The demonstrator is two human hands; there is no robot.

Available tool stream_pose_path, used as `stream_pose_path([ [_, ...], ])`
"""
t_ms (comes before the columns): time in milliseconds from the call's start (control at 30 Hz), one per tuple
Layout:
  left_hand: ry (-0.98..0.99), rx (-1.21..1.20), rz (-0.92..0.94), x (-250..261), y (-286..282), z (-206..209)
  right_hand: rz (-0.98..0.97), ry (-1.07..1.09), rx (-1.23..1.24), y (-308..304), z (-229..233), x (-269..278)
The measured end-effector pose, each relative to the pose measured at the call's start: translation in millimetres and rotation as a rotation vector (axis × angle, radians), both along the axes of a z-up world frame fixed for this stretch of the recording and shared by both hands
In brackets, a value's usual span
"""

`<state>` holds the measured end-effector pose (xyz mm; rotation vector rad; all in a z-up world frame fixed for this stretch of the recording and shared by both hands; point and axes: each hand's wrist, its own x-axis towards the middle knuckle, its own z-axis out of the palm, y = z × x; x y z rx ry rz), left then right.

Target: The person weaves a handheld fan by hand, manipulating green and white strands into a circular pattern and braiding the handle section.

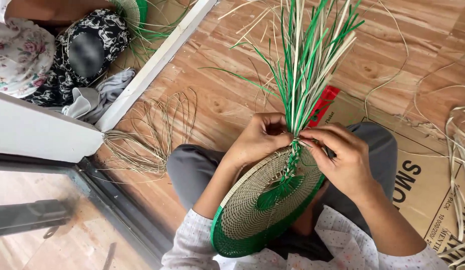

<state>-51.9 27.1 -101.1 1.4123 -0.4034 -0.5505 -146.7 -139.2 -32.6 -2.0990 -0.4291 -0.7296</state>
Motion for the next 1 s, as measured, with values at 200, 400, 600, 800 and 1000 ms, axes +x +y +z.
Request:
stream_pose_path([
  [200, 0.005, -0.004, -0.011, 2.8, 4.2, 4.6, -0.075, 0.005, -0.127, -3.1, -1.6, -1.8],
  [400, -0.010, 0.005, -0.004, 6.3, 3.9, -6.7, -0.253, -0.021, -0.445, -0.9, -5.3, -11.5],
  [600, 0.008, -0.017, -0.010, 2.0, 9.1, 5.0, -0.291, 0.049, -0.324, -4.1, -5.9, -20.4],
  [800, 0.031, -0.035, -0.030, -0.9, 12.6, 7.3, -0.178, 0.374, 0.231, 10.4, -21.2, -21.8],
  [1000, 0.037, -0.037, -0.027, -2.1, 14.0, 17.2, -0.162, 0.407, 0.786, 26.2, -39.1, -10.8],
])
